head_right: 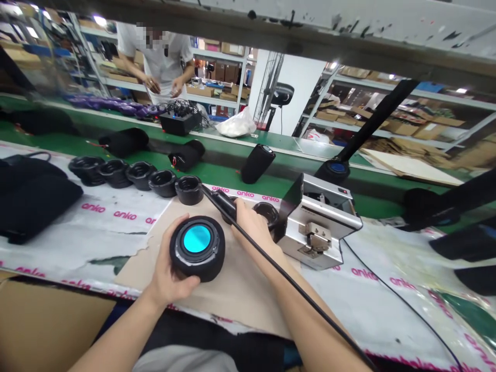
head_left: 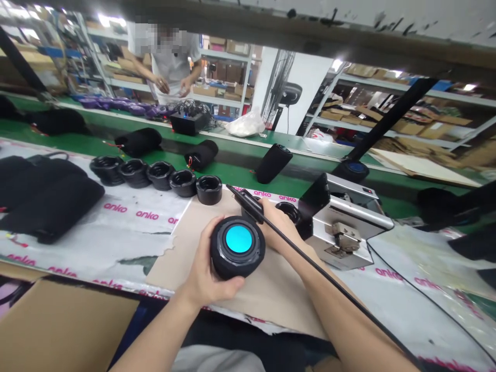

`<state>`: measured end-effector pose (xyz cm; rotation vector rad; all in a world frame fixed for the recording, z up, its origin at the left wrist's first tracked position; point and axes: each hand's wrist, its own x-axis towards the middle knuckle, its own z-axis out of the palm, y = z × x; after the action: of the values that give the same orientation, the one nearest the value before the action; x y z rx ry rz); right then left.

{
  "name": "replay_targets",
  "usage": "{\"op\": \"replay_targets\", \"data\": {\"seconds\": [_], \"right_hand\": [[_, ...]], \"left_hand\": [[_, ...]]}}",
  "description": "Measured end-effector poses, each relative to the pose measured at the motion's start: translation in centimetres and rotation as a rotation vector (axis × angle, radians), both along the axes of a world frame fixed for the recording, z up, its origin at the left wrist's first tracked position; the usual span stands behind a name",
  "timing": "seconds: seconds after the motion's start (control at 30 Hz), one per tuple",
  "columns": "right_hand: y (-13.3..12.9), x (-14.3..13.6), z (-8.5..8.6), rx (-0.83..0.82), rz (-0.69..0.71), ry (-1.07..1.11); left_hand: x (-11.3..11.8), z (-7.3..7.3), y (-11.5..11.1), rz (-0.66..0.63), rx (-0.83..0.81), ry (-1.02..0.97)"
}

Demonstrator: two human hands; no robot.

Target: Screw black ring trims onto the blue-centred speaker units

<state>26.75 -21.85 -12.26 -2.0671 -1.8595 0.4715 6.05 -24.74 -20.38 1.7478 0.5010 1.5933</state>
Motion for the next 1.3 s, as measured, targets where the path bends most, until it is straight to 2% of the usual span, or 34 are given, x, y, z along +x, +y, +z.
{"op": "replay_targets", "data": {"seconds": [0.17, 0.23, 0.3, 0.37, 0.43, 0.5, 0.53, 0.67, 0.77, 0.87, 0.97, 1.07, 1.2, 1.23, 1.3], "right_hand": [[-0.8, 0.4, 1.1, 0.118, -0.081, 0.199], [-2.1, 0.5, 2.3, 0.172, -0.106, 0.329], [-4.0, 0.4, 3.4, 0.244, -0.139, 0.548], [-6.0, 0.2, 4.3, 0.307, -0.178, 0.792], [-8.0, -0.1, 4.9, 0.336, -0.231, 0.950], [-9.6, -0.4, 5.2, 0.345, -0.293, 0.975], [-10.3, -0.5, 5.4, 0.356, -0.327, 0.968], [-12.5, -0.2, 5.8, 0.395, -0.386, 0.838], [-13.7, 0.3, 5.8, 0.426, -0.326, 0.681], [-14.1, 0.5, 5.8, 0.462, -0.100, 0.590], [-14.1, 0.4, 5.9, 0.431, 0.063, 0.548], [-14.0, 0.6, 5.9, 0.387, 0.082, 0.562], [-13.0, 2.4, 6.1, 0.307, -0.019, 0.708], [-12.5, 3.0, 6.2, 0.264, -0.005, 0.765], [-11.4, 4.1, 6.4, 0.177, 0.117, 0.888]], "left_hand": [[0.0, -0.5, 0.1, 0.112, 0.004, 0.010], [0.0, -0.6, 0.2, 0.187, -0.019, -0.008], [-0.2, -0.5, 0.0, 0.220, -0.042, -0.015], [-0.5, -0.4, -0.7, 0.149, -0.072, 0.025], [-0.8, -0.2, -1.8, 0.014, -0.116, 0.111], [-0.7, 0.0, -3.0, -0.056, -0.167, 0.194], [-0.5, 0.1, -3.5, -0.037, -0.191, 0.219], [1.4, 0.6, -4.5, 0.182, -0.211, 0.265], [3.0, 1.4, -4.6, 0.158, -0.104, 0.244], [3.6, 2.8, -4.3, 0.057, 0.013, 0.188], [3.4, 4.1, -3.9, 0.026, 0.069, 0.277], [3.0, 4.7, -3.6, -0.007, 0.096, 0.355], [2.8, 4.4, -3.8, 0.024, 0.068, 0.284], [2.8, 4.3, -3.9, 0.034, 0.057, 0.278], [2.8, 4.1, -4.1, 0.046, 0.039, 0.270]]}}
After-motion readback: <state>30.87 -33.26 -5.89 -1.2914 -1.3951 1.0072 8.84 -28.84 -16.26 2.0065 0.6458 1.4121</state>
